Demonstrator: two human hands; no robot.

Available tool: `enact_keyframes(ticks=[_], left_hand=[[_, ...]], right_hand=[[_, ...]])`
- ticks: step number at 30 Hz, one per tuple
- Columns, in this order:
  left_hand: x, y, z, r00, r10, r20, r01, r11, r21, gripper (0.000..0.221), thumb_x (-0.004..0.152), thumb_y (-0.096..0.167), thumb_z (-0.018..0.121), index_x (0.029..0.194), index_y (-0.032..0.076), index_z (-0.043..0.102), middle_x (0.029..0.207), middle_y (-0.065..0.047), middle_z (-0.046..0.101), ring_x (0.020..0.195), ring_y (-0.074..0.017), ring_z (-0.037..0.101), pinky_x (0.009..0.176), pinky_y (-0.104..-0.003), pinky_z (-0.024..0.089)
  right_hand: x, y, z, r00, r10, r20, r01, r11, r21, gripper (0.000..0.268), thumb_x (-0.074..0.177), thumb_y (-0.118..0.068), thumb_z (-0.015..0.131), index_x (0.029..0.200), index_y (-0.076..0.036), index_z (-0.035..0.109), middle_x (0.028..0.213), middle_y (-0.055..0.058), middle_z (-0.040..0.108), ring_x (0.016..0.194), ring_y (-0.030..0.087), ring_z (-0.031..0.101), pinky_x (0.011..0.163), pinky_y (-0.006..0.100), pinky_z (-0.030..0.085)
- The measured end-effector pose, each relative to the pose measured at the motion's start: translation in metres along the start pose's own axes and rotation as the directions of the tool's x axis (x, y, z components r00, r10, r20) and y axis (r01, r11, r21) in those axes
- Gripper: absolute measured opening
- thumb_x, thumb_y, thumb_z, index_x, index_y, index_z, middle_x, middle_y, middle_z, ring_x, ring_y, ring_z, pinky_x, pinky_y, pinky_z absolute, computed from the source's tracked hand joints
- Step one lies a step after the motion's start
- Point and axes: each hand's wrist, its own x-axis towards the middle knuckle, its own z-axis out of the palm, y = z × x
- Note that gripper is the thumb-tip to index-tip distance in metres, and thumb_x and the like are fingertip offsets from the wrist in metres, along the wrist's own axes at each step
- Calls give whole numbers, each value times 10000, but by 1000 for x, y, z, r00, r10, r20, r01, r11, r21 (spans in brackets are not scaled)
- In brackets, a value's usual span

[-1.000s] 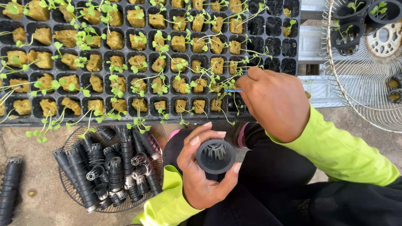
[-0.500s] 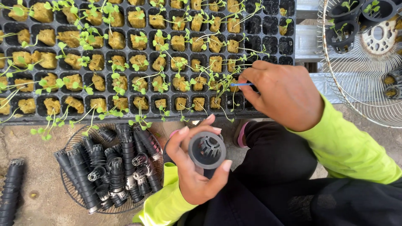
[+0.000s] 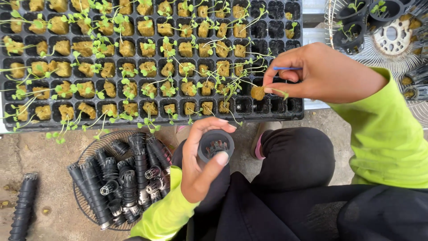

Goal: The person transplants seedlings from rockwool cubes into plastic net pots by hand, pressing each seedling into a pot, then placing the filled pots onto a rack. The person then wipes the pots with a stapler.

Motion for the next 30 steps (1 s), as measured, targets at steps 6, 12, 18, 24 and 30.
enact_keyframes(ticks=[6, 12, 18, 24, 30], left_hand=[[27, 5, 11, 986, -164, 30, 163, 986, 17, 334, 1039, 189, 625, 1306, -10, 638, 1137, -112, 737, 1066, -127, 669, 948, -266, 521], [48, 23, 41, 990, -112, 86, 86, 962, 258, 481, 1005, 175, 665, 1459, 35, 583, 1198, -53, 737, 1063, -55, 635, 968, -231, 503], [55, 16, 55, 992, -75, 102, 37, 940, 338, 408, 970, 155, 730, 1350, 30, 649, 1098, -41, 738, 1029, -68, 656, 965, -247, 521], [63, 4, 56, 994, 7, 111, -43, 947, 320, 304, 986, 121, 738, 1261, 10, 672, 1079, -37, 692, 1030, -78, 628, 971, -246, 508], [74, 5, 58, 941, -328, 81, 338, 921, -193, 365, 990, 227, 674, 1286, 13, 665, 1027, -46, 670, 833, -108, 628, 771, -267, 521]], right_hand=[[-27, -7, -13, 999, -51, 4, 50, 998, 31, 199, 830, -227, 772, 1004, -132, 784, 598, 30, 514, 533, 149, 514, 496, 329, 439], [-57, -24, -18, 961, -258, -102, 256, 966, -36, 167, 782, -152, 727, 939, -111, 763, 808, 19, 744, 693, 166, 659, 591, 313, 543], [-75, -28, -11, 963, -212, -168, 198, 976, -95, 194, 789, -177, 743, 970, -109, 745, 844, 43, 733, 670, 229, 697, 580, 354, 521], [-86, -21, 0, 900, -293, -324, 282, 956, -81, 210, 806, -198, 762, 994, -104, 755, 840, 43, 704, 705, 234, 668, 598, 353, 494], [-97, -17, 15, 859, -64, -508, 206, 951, 229, 257, 893, -140, 792, 1137, -86, 729, 870, -7, 630, 517, 62, 325, 463, 247, 266]])
